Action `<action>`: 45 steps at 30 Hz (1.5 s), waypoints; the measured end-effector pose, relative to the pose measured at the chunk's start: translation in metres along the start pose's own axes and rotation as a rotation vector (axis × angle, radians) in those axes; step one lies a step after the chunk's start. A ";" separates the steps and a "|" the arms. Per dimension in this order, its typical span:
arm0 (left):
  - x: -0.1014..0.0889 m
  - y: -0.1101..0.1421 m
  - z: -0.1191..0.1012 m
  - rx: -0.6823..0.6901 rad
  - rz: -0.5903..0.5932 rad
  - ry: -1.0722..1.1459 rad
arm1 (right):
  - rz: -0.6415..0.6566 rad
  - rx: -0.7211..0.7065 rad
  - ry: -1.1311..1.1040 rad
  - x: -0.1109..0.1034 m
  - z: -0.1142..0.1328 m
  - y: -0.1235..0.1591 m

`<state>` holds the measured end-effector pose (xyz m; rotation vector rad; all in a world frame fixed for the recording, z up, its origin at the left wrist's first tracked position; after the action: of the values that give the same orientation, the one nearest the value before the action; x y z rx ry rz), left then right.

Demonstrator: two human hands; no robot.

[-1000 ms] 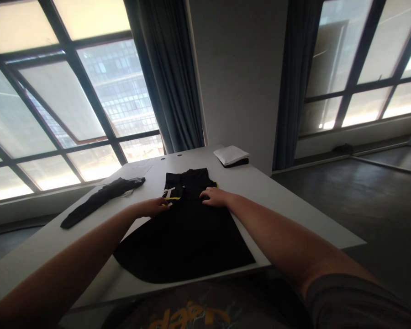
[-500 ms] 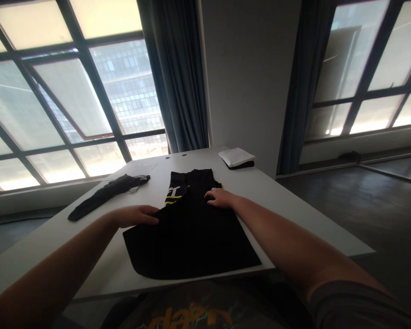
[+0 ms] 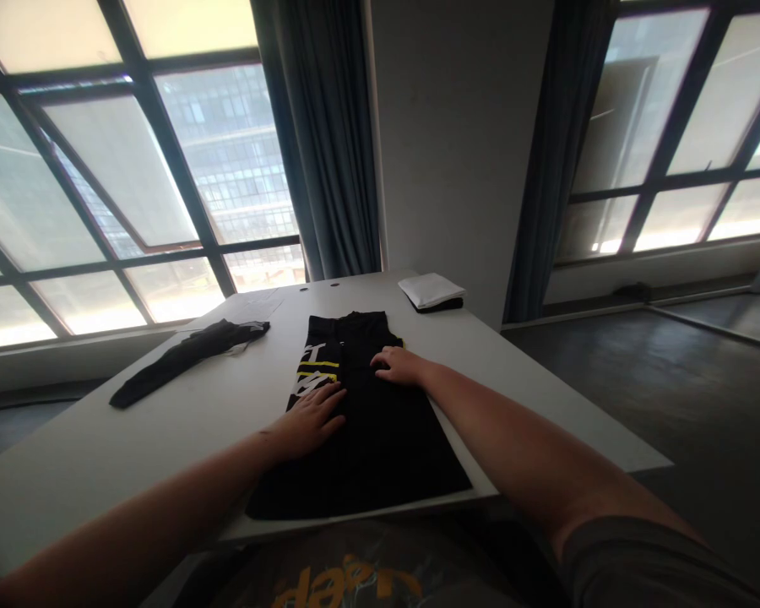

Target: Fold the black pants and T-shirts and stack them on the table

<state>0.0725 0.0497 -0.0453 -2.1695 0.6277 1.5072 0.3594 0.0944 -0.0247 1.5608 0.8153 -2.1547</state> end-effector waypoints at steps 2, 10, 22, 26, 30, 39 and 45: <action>0.002 0.003 0.001 -0.011 0.018 0.003 | -0.004 -0.014 0.009 -0.001 0.003 0.000; -0.053 -0.002 0.062 -0.055 -0.064 0.172 | 0.011 -0.287 -0.010 -0.012 0.069 -0.006; -0.033 -0.046 0.138 -0.073 -0.074 0.252 | 0.329 -0.870 -0.039 -0.016 0.200 0.014; -0.036 -0.050 0.145 -0.038 -0.031 0.168 | 0.273 -0.964 0.008 -0.007 0.198 0.011; -0.041 -0.057 0.150 -0.010 -0.005 0.097 | 0.187 -0.989 0.051 0.007 0.202 0.005; -0.043 -0.058 0.153 0.009 -0.012 0.020 | 0.245 -0.961 -0.364 0.001 0.191 0.006; -0.040 -0.050 0.152 -0.019 -0.037 -0.006 | 0.260 -0.908 -0.368 -0.004 0.191 0.009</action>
<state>-0.0252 0.1823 -0.0520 -2.1782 0.5710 1.5058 0.2252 -0.0345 0.0200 0.7282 1.1472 -1.4631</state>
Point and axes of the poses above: each hand's wrist, its own y-axis away from the middle knuckle, its own x-axis out of the palm, z = x × y, the point moved 2 cm from there along -y, towards the middle knuckle, and after that the axes turned 13 degrees about -x, right-handed, at the moved point
